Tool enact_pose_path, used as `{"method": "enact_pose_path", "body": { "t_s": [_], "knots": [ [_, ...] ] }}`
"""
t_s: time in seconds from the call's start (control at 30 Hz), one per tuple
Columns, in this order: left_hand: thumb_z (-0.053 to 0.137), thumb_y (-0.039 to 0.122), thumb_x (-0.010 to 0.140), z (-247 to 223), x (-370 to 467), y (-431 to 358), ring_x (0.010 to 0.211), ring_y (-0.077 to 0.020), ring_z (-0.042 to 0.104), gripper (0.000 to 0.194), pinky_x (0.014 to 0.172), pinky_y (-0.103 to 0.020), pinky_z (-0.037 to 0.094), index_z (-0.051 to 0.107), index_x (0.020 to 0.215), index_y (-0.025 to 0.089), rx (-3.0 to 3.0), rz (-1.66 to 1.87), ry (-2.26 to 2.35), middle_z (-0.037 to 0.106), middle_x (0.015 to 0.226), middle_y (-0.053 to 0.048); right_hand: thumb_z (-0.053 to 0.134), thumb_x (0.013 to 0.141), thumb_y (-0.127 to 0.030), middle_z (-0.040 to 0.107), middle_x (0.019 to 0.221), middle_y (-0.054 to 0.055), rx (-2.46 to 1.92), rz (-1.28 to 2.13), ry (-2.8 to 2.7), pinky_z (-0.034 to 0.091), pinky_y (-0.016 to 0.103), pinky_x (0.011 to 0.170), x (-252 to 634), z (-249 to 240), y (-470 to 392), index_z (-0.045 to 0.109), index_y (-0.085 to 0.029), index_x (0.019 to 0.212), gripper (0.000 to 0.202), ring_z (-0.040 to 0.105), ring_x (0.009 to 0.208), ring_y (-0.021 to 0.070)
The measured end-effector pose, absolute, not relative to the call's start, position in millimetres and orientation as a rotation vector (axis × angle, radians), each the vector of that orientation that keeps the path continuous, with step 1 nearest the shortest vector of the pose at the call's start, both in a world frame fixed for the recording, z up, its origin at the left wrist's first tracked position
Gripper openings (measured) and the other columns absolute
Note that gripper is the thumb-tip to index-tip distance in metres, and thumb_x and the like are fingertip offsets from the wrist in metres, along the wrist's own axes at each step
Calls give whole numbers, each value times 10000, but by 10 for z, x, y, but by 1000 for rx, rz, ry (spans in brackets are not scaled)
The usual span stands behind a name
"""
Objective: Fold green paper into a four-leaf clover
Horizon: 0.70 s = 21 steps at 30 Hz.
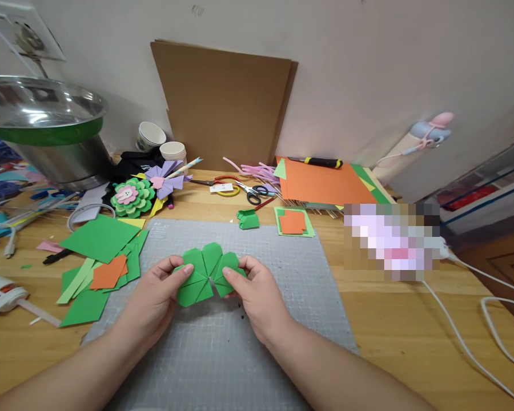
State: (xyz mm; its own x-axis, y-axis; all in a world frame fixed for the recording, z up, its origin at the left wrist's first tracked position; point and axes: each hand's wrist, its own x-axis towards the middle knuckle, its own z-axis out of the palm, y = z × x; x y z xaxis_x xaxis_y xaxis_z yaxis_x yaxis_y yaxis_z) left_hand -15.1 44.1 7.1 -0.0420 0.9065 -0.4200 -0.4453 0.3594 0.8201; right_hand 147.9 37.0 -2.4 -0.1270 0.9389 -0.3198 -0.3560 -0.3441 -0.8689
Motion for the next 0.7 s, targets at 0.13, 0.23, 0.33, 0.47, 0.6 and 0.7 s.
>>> {"method": "enact_pose_path", "body": {
  "t_s": [0.13,0.23,0.33,0.47,0.6,0.7],
  "knots": [
    [855,281,541,68,-155,439,541,-100,589,374,534,-202,470,549,725,170,528,1178,1141,667,660,27,751,738,-354,669,792,15,-1098,1676,-766,497,265,643,1483,-34,385,612,-164,858,264,608,692,130],
    [855,276,541,71,-153,442,540,-102,593,376,535,-204,472,550,733,170,520,1182,1144,673,659,26,746,747,-341,691,872,29,-1078,1704,-759,509,287,676,1485,-33,390,632,-184,978,302,635,733,145],
    [852,279,548,73,-152,447,542,-105,597,374,536,-206,475,548,736,171,509,1179,1137,680,657,22,720,777,-342,700,941,48,-1039,1738,-764,517,311,718,1480,-21,387,652,-191,1036,307,651,799,169],
    [851,282,556,73,-154,448,539,-101,596,363,530,-202,477,556,735,167,500,1172,1123,686,656,18,685,808,-352,707,968,52,-993,1758,-764,517,318,753,1469,-6,379,687,-202,1035,271,650,878,187],
    [855,280,548,71,-153,439,549,-103,602,364,534,-202,485,561,731,166,485,1166,1114,688,662,18,682,814,-343,708,991,48,-970,1759,-757,514,319,770,1469,2,375,700,-222,1036,254,641,924,192],
    [855,283,546,76,-145,438,537,-107,599,362,518,-207,484,564,724,162,473,1147,1107,682,645,15,677,819,-344,707,1006,48,-954,1759,-762,508,328,790,1474,-3,373,700,-231,1047,255,637,939,195]
  ]
}}
